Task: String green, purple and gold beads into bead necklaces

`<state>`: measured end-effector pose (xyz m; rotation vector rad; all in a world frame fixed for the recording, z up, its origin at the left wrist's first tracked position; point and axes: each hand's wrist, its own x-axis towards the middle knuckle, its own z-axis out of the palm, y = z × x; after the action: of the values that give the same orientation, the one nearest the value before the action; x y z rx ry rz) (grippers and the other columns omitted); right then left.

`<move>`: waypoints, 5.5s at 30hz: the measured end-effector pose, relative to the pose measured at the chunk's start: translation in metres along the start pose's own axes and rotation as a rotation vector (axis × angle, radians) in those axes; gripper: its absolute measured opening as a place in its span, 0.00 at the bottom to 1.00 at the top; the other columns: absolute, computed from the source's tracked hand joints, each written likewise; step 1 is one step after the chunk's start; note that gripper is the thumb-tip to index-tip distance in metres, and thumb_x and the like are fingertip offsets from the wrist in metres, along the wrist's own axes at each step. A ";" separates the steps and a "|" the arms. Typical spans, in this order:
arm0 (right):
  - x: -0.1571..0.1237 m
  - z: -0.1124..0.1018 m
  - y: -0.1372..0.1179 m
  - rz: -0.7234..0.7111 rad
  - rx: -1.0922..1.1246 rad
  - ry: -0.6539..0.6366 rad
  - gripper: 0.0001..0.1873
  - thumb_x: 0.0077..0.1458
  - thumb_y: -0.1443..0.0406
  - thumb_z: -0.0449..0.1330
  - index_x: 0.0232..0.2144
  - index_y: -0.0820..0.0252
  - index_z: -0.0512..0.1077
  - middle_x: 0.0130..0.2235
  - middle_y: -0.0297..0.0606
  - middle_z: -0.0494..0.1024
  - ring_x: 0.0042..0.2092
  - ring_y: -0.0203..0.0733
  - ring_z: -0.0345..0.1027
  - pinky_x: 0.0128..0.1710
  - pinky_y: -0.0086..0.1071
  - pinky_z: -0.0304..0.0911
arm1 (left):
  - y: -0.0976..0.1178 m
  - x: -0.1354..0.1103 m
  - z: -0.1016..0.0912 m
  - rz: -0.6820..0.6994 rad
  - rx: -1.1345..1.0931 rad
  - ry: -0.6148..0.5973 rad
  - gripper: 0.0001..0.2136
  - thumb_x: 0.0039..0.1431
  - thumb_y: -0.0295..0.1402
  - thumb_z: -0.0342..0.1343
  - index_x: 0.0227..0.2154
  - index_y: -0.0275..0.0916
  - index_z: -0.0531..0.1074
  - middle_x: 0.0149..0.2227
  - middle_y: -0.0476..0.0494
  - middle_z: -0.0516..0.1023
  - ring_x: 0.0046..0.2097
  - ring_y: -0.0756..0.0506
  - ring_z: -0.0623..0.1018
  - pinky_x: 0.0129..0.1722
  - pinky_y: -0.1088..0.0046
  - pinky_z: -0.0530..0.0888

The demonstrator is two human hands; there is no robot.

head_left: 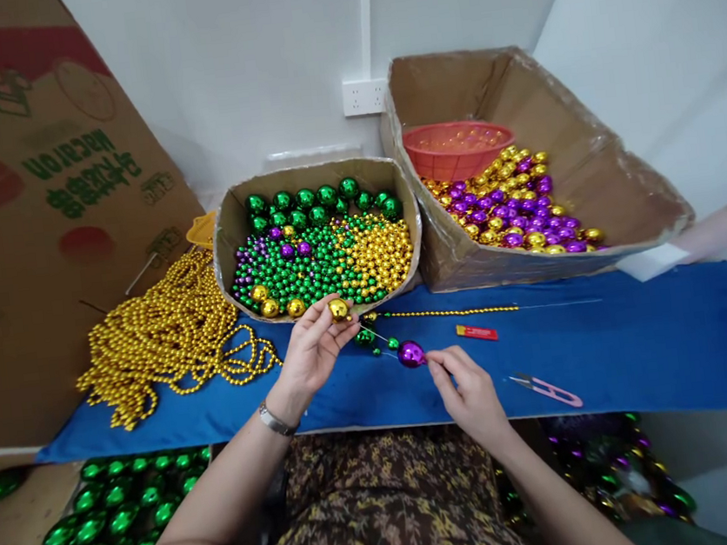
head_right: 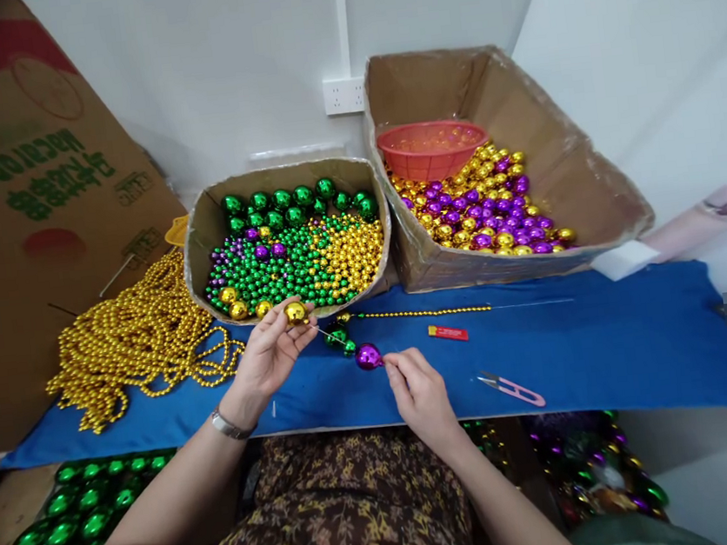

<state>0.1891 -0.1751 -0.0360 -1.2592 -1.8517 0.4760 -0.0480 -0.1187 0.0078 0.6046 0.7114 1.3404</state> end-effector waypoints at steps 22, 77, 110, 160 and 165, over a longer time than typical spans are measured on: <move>-0.004 0.003 0.001 0.032 0.018 -0.004 0.10 0.65 0.64 0.51 0.40 0.59 0.72 0.35 0.39 0.73 0.37 0.40 0.70 0.38 0.30 0.64 | -0.003 -0.004 -0.001 0.051 0.034 -0.021 0.17 0.54 0.34 0.65 0.46 0.36 0.73 0.46 0.38 0.79 0.43 0.43 0.80 0.44 0.66 0.78; -0.012 0.024 0.002 0.188 0.211 -0.053 0.13 0.65 0.58 0.51 0.37 0.58 0.72 0.32 0.37 0.72 0.35 0.40 0.69 0.33 0.31 0.64 | -0.020 -0.016 0.004 0.078 0.222 -0.135 0.17 0.49 0.32 0.67 0.43 0.38 0.75 0.47 0.39 0.78 0.42 0.43 0.81 0.45 0.65 0.78; -0.002 0.019 -0.007 0.141 0.130 -0.004 0.12 0.66 0.61 0.50 0.38 0.58 0.71 0.33 0.38 0.72 0.35 0.40 0.68 0.38 0.31 0.62 | 0.035 0.014 -0.017 0.007 0.429 -0.135 0.18 0.55 0.37 0.62 0.49 0.39 0.74 0.49 0.40 0.76 0.45 0.44 0.78 0.44 0.66 0.78; -0.008 0.019 -0.002 0.152 0.165 -0.053 0.13 0.65 0.60 0.51 0.38 0.59 0.73 0.34 0.38 0.73 0.36 0.40 0.68 0.37 0.31 0.63 | -0.004 -0.012 -0.004 0.182 0.485 -0.224 0.21 0.49 0.26 0.67 0.48 0.39 0.72 0.47 0.40 0.78 0.49 0.47 0.77 0.45 0.75 0.75; -0.009 0.019 0.000 0.141 0.166 -0.048 0.13 0.65 0.60 0.51 0.39 0.59 0.73 0.34 0.38 0.73 0.36 0.40 0.68 0.36 0.30 0.63 | -0.005 -0.012 -0.005 0.173 0.468 -0.210 0.22 0.48 0.26 0.67 0.48 0.38 0.72 0.48 0.40 0.78 0.49 0.47 0.77 0.45 0.75 0.75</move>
<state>0.1750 -0.1809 -0.0513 -1.2802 -1.7304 0.7265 -0.0495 -0.1314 0.0016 1.1863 0.8185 1.2474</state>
